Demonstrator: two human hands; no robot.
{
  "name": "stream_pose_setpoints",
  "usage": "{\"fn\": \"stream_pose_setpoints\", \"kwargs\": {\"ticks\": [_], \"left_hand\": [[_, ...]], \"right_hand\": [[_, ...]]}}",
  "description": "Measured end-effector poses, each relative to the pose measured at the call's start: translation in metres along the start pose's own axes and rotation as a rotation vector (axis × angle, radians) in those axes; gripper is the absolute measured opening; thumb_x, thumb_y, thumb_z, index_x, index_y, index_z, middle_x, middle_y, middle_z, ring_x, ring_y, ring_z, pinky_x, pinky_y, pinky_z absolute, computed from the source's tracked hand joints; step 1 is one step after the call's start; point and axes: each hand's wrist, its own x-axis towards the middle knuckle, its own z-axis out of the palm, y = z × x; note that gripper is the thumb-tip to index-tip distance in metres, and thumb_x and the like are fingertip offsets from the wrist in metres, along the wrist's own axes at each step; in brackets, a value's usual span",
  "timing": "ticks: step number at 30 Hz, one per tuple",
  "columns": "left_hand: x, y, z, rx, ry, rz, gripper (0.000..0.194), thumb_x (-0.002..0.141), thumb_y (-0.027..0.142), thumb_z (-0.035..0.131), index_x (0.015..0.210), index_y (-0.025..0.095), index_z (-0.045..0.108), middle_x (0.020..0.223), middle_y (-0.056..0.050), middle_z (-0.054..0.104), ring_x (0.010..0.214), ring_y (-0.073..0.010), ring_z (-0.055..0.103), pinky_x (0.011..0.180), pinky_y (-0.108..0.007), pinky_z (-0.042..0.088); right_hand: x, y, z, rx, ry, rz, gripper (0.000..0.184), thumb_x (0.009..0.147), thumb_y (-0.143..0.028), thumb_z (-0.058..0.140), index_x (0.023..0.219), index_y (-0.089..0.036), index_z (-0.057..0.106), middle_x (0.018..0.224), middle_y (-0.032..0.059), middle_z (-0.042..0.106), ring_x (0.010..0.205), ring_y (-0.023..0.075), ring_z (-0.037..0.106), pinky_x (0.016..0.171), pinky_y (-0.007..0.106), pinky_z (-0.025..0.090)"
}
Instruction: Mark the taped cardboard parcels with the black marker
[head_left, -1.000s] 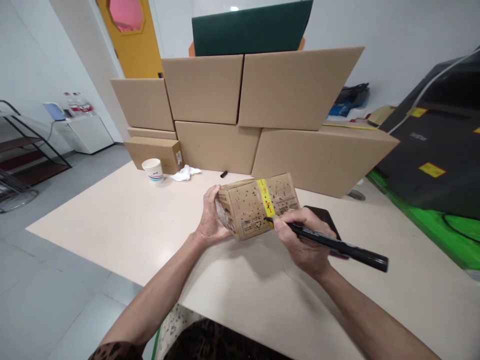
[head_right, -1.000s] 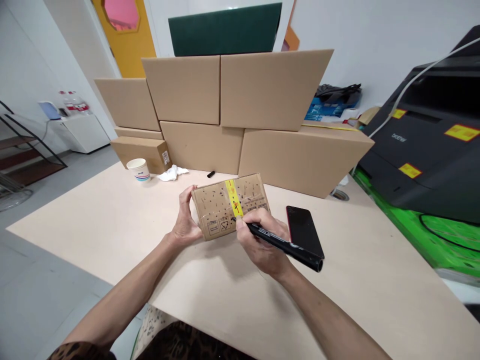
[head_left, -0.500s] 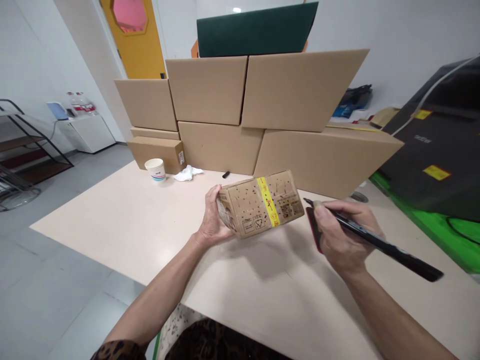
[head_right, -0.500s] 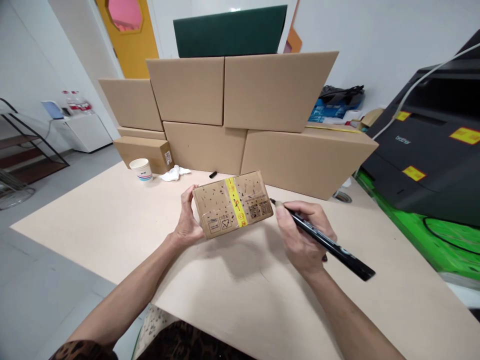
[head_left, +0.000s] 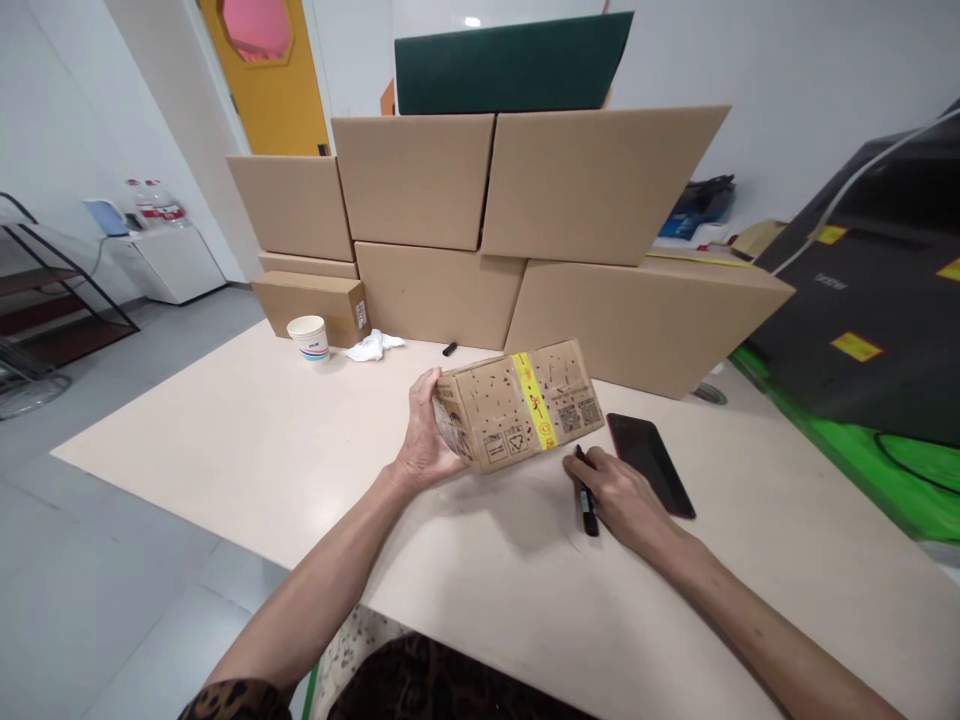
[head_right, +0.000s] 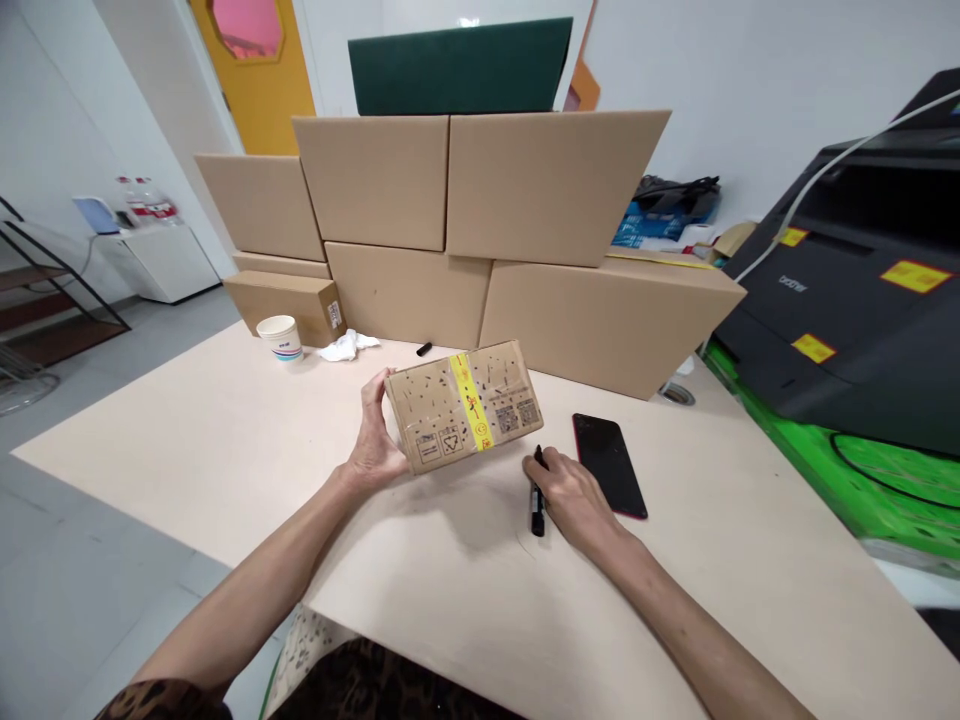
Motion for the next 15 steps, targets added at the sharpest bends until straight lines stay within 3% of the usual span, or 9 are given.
{"fn": "stream_pose_setpoints", "kwargs": {"ticks": [4,7,11,15], "left_hand": [[0.0,0.0,0.0,-0.001,-0.001,-0.022,0.135,0.057,0.048,0.095,0.163,0.026,0.013,0.151,-0.02,0.036,0.142,-0.0449,0.045,0.114,-0.073,0.045],[-0.001,0.0,0.0,0.003,-0.003,-0.012,0.136,0.058,0.047,0.095,0.164,0.024,0.013,0.151,-0.021,0.036,0.142,-0.0453,0.044,0.114,-0.072,0.045],[-0.001,0.0,0.0,0.005,0.005,0.007,0.134,0.059,0.047,0.094,0.164,0.022,0.014,0.15,-0.022,0.036,0.142,-0.0452,0.044,0.114,-0.071,0.045],[0.0,0.001,0.0,0.003,-0.003,0.015,0.135,0.059,0.046,0.095,0.164,0.024,0.014,0.15,-0.021,0.037,0.143,-0.0446,0.044,0.115,-0.07,0.045]], "right_hand": [[0.006,-0.003,0.0,-0.003,-0.05,-0.017,0.047,0.08,0.008,0.04,0.1,-0.018,0.074,0.087,0.0088,0.065,0.076,0.0209,0.063,0.066,0.028,0.044],[0.004,0.003,0.001,0.066,-0.075,0.051,0.053,0.088,0.002,0.039,0.123,-0.02,0.071,0.094,0.0093,0.067,0.083,0.0219,0.067,0.071,0.029,0.049],[-0.005,0.023,-0.001,0.031,-0.02,0.383,0.046,0.103,-0.031,0.041,0.14,-0.013,0.062,0.115,0.019,0.07,0.108,0.0336,0.067,0.092,0.044,0.054],[-0.011,0.047,-0.005,-0.021,-0.134,0.734,0.077,0.096,-0.065,0.044,0.151,-0.011,0.051,0.135,0.0259,0.064,0.124,0.0462,0.059,0.099,0.058,0.049]]}}
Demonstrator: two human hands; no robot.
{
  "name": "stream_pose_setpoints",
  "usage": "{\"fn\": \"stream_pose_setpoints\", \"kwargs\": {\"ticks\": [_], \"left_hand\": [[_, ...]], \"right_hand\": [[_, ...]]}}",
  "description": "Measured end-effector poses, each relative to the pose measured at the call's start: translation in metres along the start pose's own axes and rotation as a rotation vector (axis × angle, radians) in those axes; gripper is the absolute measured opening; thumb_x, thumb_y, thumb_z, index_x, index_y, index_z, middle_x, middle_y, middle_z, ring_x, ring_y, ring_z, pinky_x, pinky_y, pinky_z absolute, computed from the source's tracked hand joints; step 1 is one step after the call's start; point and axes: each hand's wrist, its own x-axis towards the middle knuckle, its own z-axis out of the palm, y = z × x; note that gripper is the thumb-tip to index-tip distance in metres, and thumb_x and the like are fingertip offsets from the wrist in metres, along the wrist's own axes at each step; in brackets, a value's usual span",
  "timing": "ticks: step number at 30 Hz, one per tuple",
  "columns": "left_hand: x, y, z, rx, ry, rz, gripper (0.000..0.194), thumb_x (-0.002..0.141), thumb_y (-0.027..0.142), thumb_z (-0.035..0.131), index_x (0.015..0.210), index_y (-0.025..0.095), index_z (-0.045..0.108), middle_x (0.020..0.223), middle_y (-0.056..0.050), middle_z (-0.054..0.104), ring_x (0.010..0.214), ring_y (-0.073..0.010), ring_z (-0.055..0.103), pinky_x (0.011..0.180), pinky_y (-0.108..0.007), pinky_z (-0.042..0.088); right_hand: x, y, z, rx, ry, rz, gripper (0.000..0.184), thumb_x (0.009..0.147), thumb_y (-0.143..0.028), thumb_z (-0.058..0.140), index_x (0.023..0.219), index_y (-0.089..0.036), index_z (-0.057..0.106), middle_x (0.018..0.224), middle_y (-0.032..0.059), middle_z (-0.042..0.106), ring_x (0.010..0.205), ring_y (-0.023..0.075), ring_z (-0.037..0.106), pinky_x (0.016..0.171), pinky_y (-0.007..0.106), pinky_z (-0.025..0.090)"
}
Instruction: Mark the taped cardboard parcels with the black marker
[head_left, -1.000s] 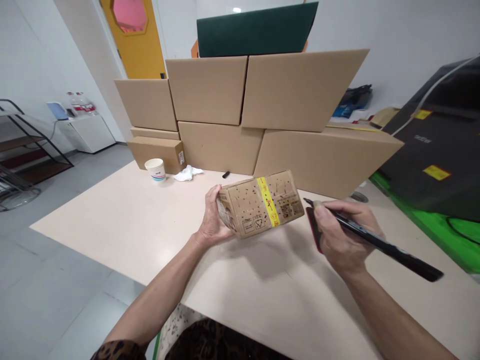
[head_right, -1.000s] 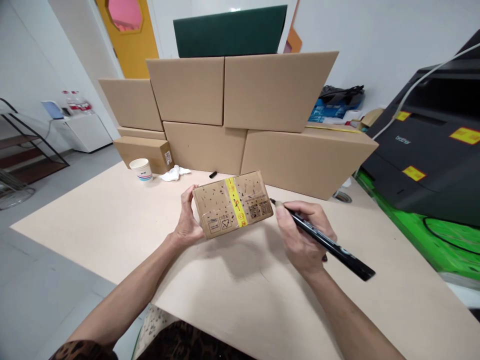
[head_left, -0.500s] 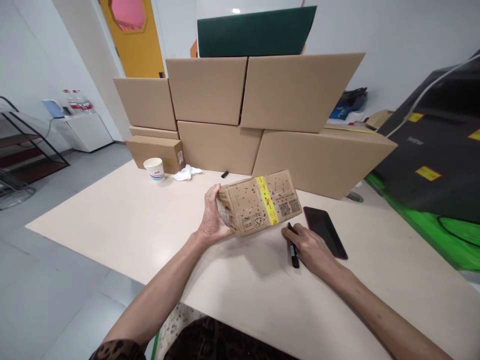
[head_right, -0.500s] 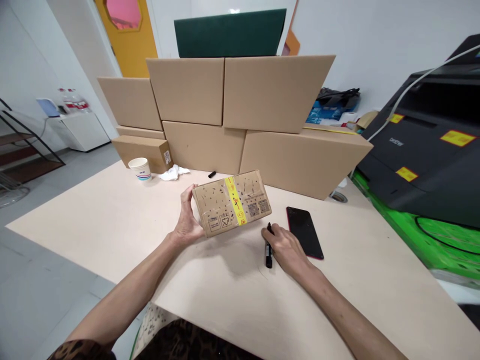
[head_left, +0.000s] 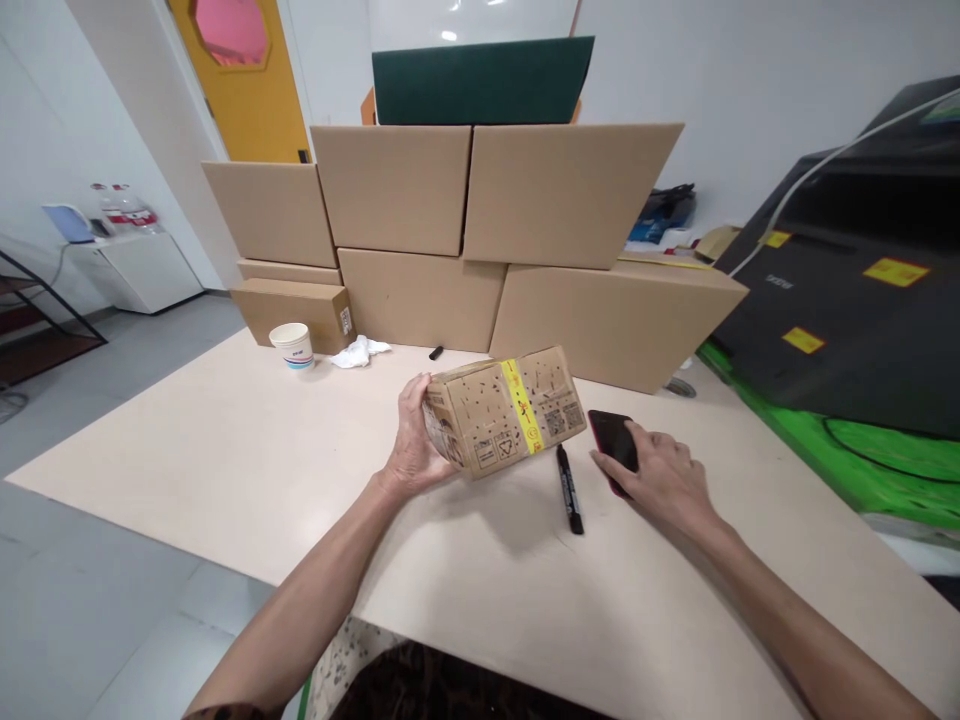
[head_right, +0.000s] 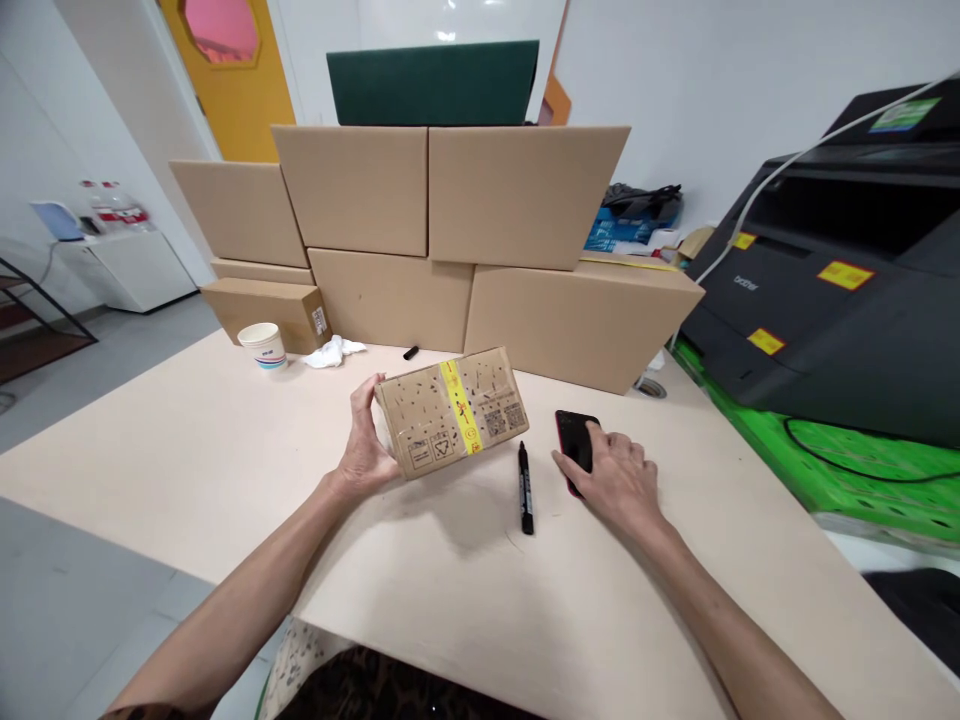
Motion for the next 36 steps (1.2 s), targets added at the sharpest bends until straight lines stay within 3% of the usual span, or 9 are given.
{"fn": "stream_pose_setpoints", "kwargs": {"ticks": [3,7,14,19,21,24,26,29,36], "left_hand": [[0.0,0.0,0.0,-0.006,0.0,-0.002,0.136,0.058,0.046,0.096,0.165,0.026,0.015,0.151,-0.02,0.037,0.142,-0.0449,0.044,0.115,-0.071,0.045],[0.001,-0.002,0.001,-0.012,0.018,-0.004,0.136,0.056,0.048,0.096,0.164,0.026,0.016,0.151,-0.02,0.036,0.143,-0.0446,0.044,0.116,-0.069,0.045],[0.002,-0.004,0.002,-0.016,0.032,0.013,0.133,0.057,0.048,0.096,0.163,0.026,0.02,0.151,-0.019,0.039,0.14,-0.0433,0.046,0.116,-0.066,0.045],[0.002,-0.003,0.002,0.002,0.038,0.019,0.135,0.055,0.043,0.097,0.164,0.025,0.017,0.15,-0.019,0.038,0.141,-0.0435,0.045,0.114,-0.068,0.046],[0.002,-0.003,0.002,0.005,0.04,0.019,0.137,0.055,0.043,0.097,0.164,0.025,0.016,0.151,-0.02,0.038,0.141,-0.0438,0.045,0.114,-0.069,0.046],[0.001,-0.003,0.002,0.003,0.034,0.019,0.137,0.055,0.044,0.097,0.165,0.026,0.015,0.151,-0.019,0.037,0.142,-0.0442,0.045,0.115,-0.069,0.045],[0.001,-0.004,0.003,-0.003,0.036,0.019,0.138,0.055,0.044,0.097,0.165,0.027,0.016,0.151,-0.018,0.037,0.141,-0.0448,0.045,0.116,-0.069,0.045],[0.0,-0.006,0.003,-0.008,0.043,0.023,0.138,0.054,0.046,0.097,0.165,0.026,0.017,0.152,-0.017,0.037,0.141,-0.0468,0.045,0.116,-0.07,0.045],[-0.001,-0.002,0.0,-0.031,0.023,-0.067,0.139,0.052,0.044,0.099,0.163,0.026,0.018,0.153,-0.02,0.037,0.144,-0.0439,0.044,0.118,-0.066,0.042]], "right_hand": [[0.008,0.008,-0.001,0.044,-0.13,0.121,0.093,0.09,-0.076,0.045,0.157,-0.012,0.042,0.139,0.027,0.062,0.13,0.0483,0.056,0.102,0.058,0.047],[0.019,0.009,-0.002,0.117,-0.155,0.18,0.102,0.083,-0.078,0.055,0.159,-0.012,0.037,0.137,0.0293,0.062,0.13,0.049,0.058,0.102,0.057,0.046],[0.04,0.012,-0.003,0.349,-0.229,0.28,0.125,0.067,-0.07,0.077,0.161,-0.007,0.024,0.147,0.0321,0.057,0.135,0.048,0.057,0.101,0.055,0.05],[0.041,0.015,-0.004,0.522,-0.212,0.295,0.131,0.057,-0.063,0.085,0.159,-0.006,0.026,0.142,0.0316,0.061,0.12,0.0424,0.067,0.092,0.048,0.055],[0.039,0.015,-0.003,0.647,-0.163,0.305,0.125,0.052,-0.056,0.09,0.154,-0.009,0.035,0.127,0.0268,0.07,0.107,0.04,0.072,0.083,0.047,0.057],[0.033,0.013,0.0,0.954,-0.11,0.332,0.094,0.044,-0.045,0.094,0.126,-0.018,0.056,0.091,0.0104,0.077,0.078,0.0324,0.073,0.066,0.044,0.058],[0.027,0.009,0.003,1.118,-0.095,0.314,0.073,0.043,-0.045,0.094,0.103,-0.022,0.059,0.076,0.0035,0.074,0.067,0.0272,0.07,0.06,0.04,0.057],[0.017,0.002,0.005,1.239,-0.041,0.281,0.063,0.044,-0.052,0.092,0.087,-0.023,0.057,0.073,0.0024,0.071,0.065,0.0231,0.069,0.059,0.036,0.057],[-0.016,-0.015,-0.01,1.582,0.132,0.23,0.072,0.051,-0.053,0.096,0.107,-0.023,0.064,0.083,0.0023,0.078,0.067,0.0205,0.072,0.059,0.033,0.06]]}}
